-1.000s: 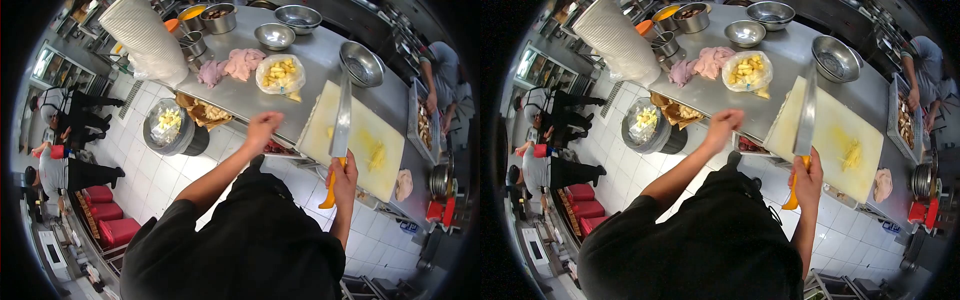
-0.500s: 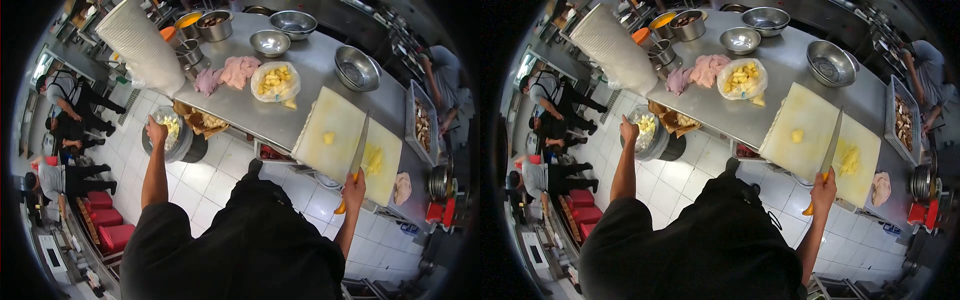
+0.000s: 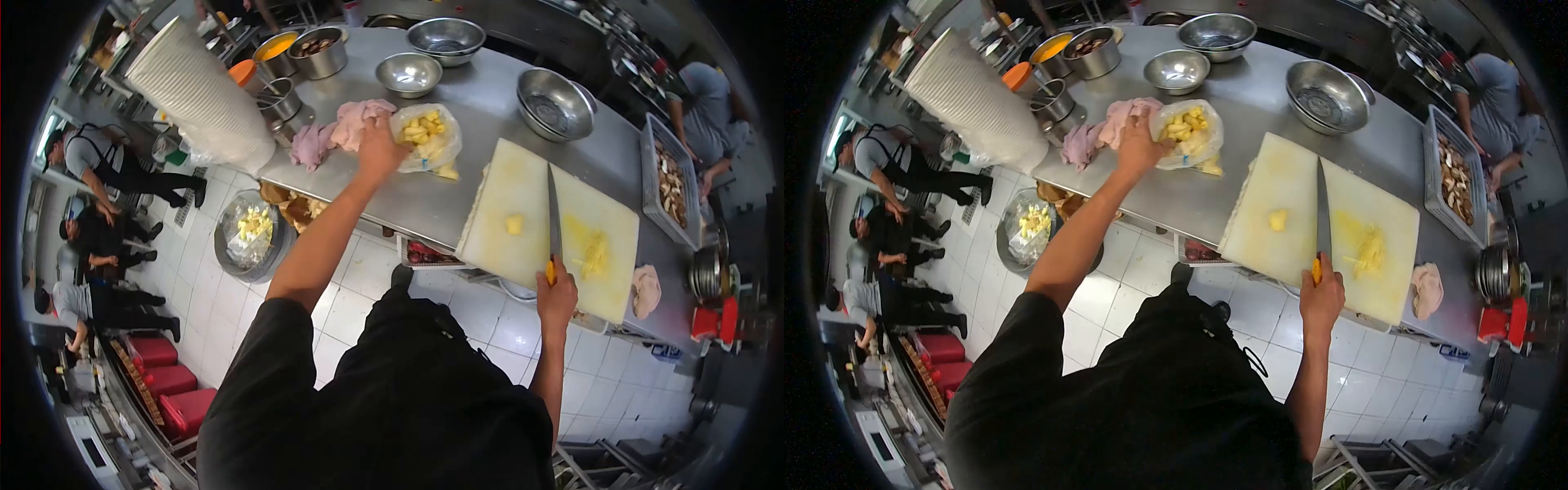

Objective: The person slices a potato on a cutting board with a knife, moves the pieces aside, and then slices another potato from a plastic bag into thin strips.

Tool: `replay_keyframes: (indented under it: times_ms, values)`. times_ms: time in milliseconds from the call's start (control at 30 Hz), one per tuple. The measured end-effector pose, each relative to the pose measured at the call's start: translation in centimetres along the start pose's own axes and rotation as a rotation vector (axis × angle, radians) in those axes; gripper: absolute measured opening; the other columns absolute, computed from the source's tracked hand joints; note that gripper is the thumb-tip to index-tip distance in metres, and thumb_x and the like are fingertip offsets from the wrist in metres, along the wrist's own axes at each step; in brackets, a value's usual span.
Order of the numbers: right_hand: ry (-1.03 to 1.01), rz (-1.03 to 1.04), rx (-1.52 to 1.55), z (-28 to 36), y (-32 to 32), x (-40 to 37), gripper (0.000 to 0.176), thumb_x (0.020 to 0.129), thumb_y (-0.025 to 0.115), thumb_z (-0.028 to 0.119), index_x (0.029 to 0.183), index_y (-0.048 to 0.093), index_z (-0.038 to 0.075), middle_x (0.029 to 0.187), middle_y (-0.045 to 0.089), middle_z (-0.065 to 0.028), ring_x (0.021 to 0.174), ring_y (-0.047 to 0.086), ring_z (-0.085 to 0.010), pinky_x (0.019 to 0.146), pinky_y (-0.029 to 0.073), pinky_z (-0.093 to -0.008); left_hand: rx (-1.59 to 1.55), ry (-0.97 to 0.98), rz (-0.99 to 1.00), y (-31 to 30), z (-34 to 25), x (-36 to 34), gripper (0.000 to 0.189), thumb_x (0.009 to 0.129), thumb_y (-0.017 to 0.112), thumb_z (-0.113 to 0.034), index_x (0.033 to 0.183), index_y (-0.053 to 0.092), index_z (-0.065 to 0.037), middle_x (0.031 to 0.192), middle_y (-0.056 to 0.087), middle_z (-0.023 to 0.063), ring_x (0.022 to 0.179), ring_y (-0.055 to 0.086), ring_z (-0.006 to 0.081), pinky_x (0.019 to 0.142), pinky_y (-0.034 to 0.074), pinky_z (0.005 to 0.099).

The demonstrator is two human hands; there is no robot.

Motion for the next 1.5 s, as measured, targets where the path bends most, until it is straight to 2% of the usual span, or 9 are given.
replay_keyframes:
  times_ms: [300,400,600,700,967,1167,1367,1400,1500]
  values:
    - [0.026,-0.081,0.011,-2.0,-1.2,0.9,0.050,0.087,0.077,0.009,0.136,0.066,0.006,0.103,0.069,-0.0212,0.095,0.068,-0.0388,0.086,0.055,-0.0454,-0.448,-0.308,0.339,0.1,4.5,-0.4,0.058,0.073,0.077,-0.008,0.128,0.064,0.001,0.102,0.074,0.0241,0.099,0.071,0.0425,0.088,0.055,0.0476]
    - [0.002,-0.100,0.029,-2.1,-1.1,1.9,0.050,0.086,0.077,0.005,0.135,0.067,0.005,0.104,0.069,-0.0212,0.096,0.068,-0.0385,0.086,0.055,-0.0455,-0.207,0.024,-0.122,-3.8,1.4,-1.6,0.048,0.076,0.073,-0.006,0.123,0.067,0.003,0.101,0.074,0.0229,0.097,0.071,0.0406,0.089,0.055,0.0468]
    - [-0.031,-0.134,0.050,-1.5,-0.3,2.0,0.049,0.086,0.076,0.002,0.134,0.066,0.002,0.106,0.069,-0.0206,0.099,0.066,-0.0380,0.087,0.054,-0.0457,-0.355,0.152,0.521,-0.8,-3.6,1.3,0.045,0.080,0.072,0.001,0.124,0.069,-0.005,0.112,0.065,0.0171,0.111,0.063,0.0383,0.093,0.054,0.0448]
    - [-0.019,-0.184,0.020,-1.3,-0.9,1.8,0.050,0.087,0.076,0.002,0.136,0.064,0.002,0.107,0.068,-0.0202,0.102,0.064,-0.0374,0.089,0.053,-0.0453,-0.098,0.416,0.164,0.8,-1.8,1.5,0.045,0.080,0.077,-0.007,0.123,0.068,-0.005,0.110,0.066,0.0177,0.116,0.061,0.0403,0.096,0.052,0.0467]
    - [0.008,-0.262,0.177,0.2,-2.3,0.5,0.047,0.091,0.076,0.007,0.136,0.065,0.002,0.110,0.068,-0.0173,0.085,0.065,-0.0266,0.077,0.055,-0.0394,-0.405,-0.028,0.067,6.1,5.4,3.5,0.033,0.086,0.074,-0.017,0.114,0.071,0.000,0.087,0.070,0.0192,0.077,0.068,0.0423,0.072,0.055,0.0482]
    - [-0.064,-0.230,0.268,1.3,-2.6,1.0,0.040,0.092,0.074,0.005,0.132,0.067,0.000,0.105,0.069,-0.0155,0.073,0.064,-0.0210,0.069,0.054,-0.0336,-1.226,-0.745,0.192,-2.1,6.7,5.1,0.002,0.089,0.067,-0.006,0.088,0.066,-0.005,0.064,0.055,0.0029,0.051,0.050,0.0164,0.045,0.037,0.0318]
    - [-0.066,-0.184,0.392,0.5,-0.1,0.5,0.040,0.092,0.074,0.004,0.131,0.067,0.002,0.103,0.070,-0.0134,0.074,0.065,-0.0176,0.069,0.054,-0.0314,-1.100,-0.832,0.075,-4.9,11.0,1.4,0.011,0.093,0.067,-0.006,0.087,0.058,-0.009,0.061,0.050,-0.0013,0.046,0.042,0.0115,0.041,0.030,0.0299]
    - [-0.122,-0.150,0.405,1.9,0.3,0.6,0.039,0.091,0.074,0.004,0.130,0.068,0.002,0.103,0.070,-0.0132,0.074,0.065,-0.0178,0.069,0.054,-0.0314,-1.038,-0.828,0.203,-4.6,12.3,1.1,0.013,0.092,0.070,-0.010,0.100,0.061,-0.004,0.075,0.058,0.0065,0.061,0.056,0.0205,0.055,0.045,0.0345]
    - [-0.284,-0.058,0.455,8.9,1.6,0.9,0.038,0.090,0.075,0.003,0.127,0.069,0.004,0.103,0.069,-0.0126,0.073,0.065,-0.0190,0.068,0.054,-0.0318,-0.047,-0.150,-0.310,-9.5,8.1,0.8,0.029,0.090,0.074,-0.013,0.114,0.062,-0.001,0.101,0.062,0.0178,0.095,0.063,0.0321,0.085,0.051,0.0427]
Point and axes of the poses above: each hand's wrist, its own x-axis towards the middle knuckle, its own y-axis out of the palm, z = x × y, the point moved 4 cm from there along x, towards the middle knuckle
